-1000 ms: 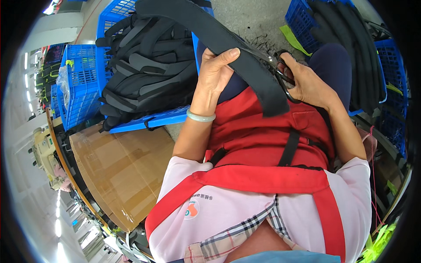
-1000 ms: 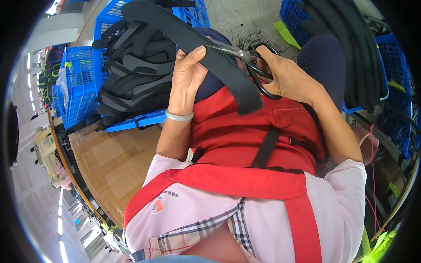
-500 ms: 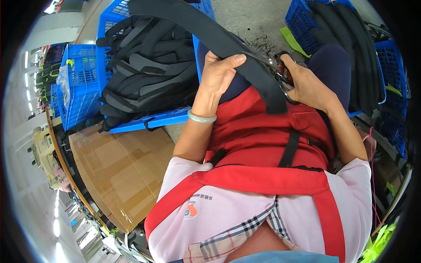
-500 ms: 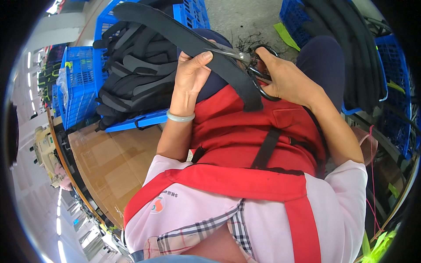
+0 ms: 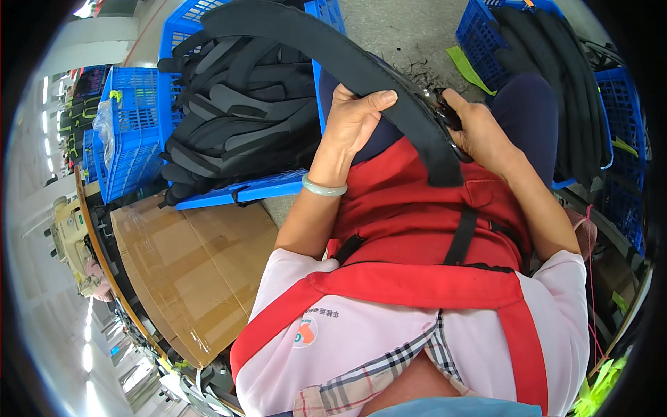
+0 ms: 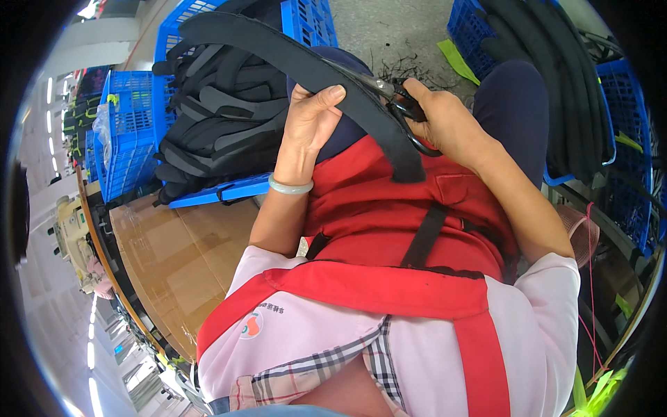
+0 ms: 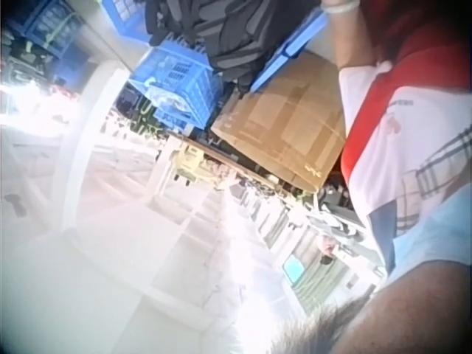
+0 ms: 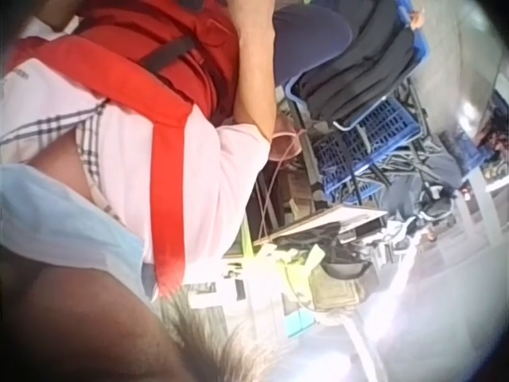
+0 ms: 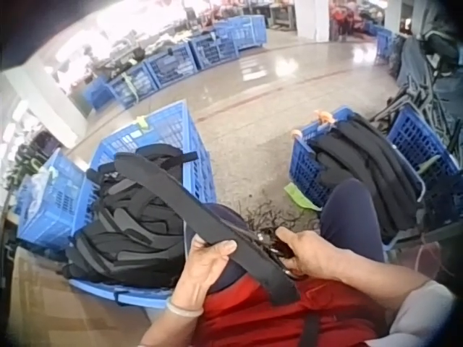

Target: Trimming excess material from black fabric components using scissors in a manufacturing setting.

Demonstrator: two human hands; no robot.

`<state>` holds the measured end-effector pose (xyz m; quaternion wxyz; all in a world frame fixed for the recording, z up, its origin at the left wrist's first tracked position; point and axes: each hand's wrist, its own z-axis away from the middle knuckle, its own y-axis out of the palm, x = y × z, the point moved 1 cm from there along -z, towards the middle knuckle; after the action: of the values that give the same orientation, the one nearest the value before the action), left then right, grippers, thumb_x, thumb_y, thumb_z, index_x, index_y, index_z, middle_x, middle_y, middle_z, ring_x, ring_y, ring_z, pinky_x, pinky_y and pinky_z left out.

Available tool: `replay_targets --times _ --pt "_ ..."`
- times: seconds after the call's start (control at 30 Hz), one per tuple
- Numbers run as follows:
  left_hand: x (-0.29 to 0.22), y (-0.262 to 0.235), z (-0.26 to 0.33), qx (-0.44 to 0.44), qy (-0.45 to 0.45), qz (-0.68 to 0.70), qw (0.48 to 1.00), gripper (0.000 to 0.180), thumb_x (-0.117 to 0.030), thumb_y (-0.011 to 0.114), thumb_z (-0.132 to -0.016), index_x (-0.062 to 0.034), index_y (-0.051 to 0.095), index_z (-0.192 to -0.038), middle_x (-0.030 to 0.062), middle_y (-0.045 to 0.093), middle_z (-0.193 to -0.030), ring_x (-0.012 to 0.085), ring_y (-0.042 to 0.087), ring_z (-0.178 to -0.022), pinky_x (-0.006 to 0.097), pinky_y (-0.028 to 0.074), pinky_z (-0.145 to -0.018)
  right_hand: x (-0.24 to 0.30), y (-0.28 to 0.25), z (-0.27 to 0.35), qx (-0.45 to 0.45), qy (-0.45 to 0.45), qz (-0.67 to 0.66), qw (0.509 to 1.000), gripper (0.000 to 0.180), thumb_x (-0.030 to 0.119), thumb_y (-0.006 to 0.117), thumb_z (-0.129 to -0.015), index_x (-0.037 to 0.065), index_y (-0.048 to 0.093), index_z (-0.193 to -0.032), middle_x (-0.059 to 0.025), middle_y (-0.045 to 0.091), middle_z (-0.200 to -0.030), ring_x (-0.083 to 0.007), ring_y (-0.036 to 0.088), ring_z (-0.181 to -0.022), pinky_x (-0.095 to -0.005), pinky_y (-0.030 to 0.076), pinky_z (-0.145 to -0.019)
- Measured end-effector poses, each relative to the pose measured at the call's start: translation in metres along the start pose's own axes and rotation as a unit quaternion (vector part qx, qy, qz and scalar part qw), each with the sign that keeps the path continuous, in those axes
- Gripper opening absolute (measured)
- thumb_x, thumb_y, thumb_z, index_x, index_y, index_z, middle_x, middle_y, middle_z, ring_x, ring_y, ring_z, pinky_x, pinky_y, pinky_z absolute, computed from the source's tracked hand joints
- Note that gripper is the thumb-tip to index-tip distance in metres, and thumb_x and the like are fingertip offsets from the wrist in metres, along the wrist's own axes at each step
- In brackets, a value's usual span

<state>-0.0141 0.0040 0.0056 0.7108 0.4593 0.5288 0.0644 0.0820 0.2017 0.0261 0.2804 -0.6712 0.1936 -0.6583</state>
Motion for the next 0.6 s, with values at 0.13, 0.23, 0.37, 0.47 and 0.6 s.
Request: replay_targets --times 0.13,0.23,0.37,0.47,0.6 --pt "-0.015 -0.002 -0.007 -0.052 0.004 0.063 0.997 0.012 0.001 0.069 -0.083 -0.0046 0.069 -0.094 0.0060 0.070 -0.093 0.0188 0.067 -0.087 0.033 0.054 -0.084 0.007 -0.005 0.000 0.030 0.077 -0.012 0.996 0.030 0.005 0.066 -0.081 0.001 0.047 -0.103 -0.0232 0.063 -0.082 -0.0455 0.059 -0.082 -0.0465 0.046 -0.068" --pt "-0.008 -0.003 -0.008 -0.033 0.009 0.018 0.999 0.012 0.002 0.069 -0.083 -0.0043 0.069 -0.093 0.0065 0.070 -0.092 0.0185 0.067 -0.086 0.034 0.054 -0.083 0.004 0.002 -0.002 -0.009 0.029 -0.017 0.999 0.032 0.005 0.065 -0.081 0.001 0.044 -0.105 -0.0243 0.062 -0.083 -0.0462 0.059 -0.086 -0.0488 0.046 -0.070" --pt "-0.003 0.004 -0.006 -0.017 -0.005 0.010 1.000 0.013 0.004 0.069 -0.081 -0.0041 0.069 -0.091 0.0070 0.069 -0.091 0.0179 0.066 -0.084 0.033 0.054 -0.082 0.001 0.001 -0.008 -0.017 -0.010 0.008 1.000 0.040 0.004 0.063 -0.079 -0.001 0.039 -0.111 -0.0283 0.061 -0.085 -0.0473 0.058 -0.088 -0.0509 0.045 -0.073" --pt "-0.002 -0.010 -0.005 -0.011 -0.008 0.006 1.000 0.018 0.004 0.068 -0.081 -0.0049 0.069 -0.096 0.0080 0.069 -0.097 0.0213 0.066 -0.092 0.038 0.052 -0.089 0.011 -0.002 -0.012 0.042 0.024 0.003 0.999 0.038 0.004 0.064 -0.079 -0.001 0.041 -0.109 -0.0286 0.061 -0.087 -0.0469 0.058 -0.088 -0.0499 0.045 -0.073" --pt "-0.001 -0.013 -0.008 0.020 -0.012 0.010 1.000 0.021 0.003 0.067 -0.081 -0.0057 0.068 -0.100 0.0089 0.069 -0.102 0.0242 0.066 -0.099 0.042 0.051 -0.095 0.009 -0.002 -0.009 0.030 0.042 -0.027 0.998 0.035 0.005 0.063 -0.079 0.000 0.045 -0.108 -0.0282 0.061 -0.086 -0.0462 0.059 -0.088 -0.0480 0.045 -0.073"
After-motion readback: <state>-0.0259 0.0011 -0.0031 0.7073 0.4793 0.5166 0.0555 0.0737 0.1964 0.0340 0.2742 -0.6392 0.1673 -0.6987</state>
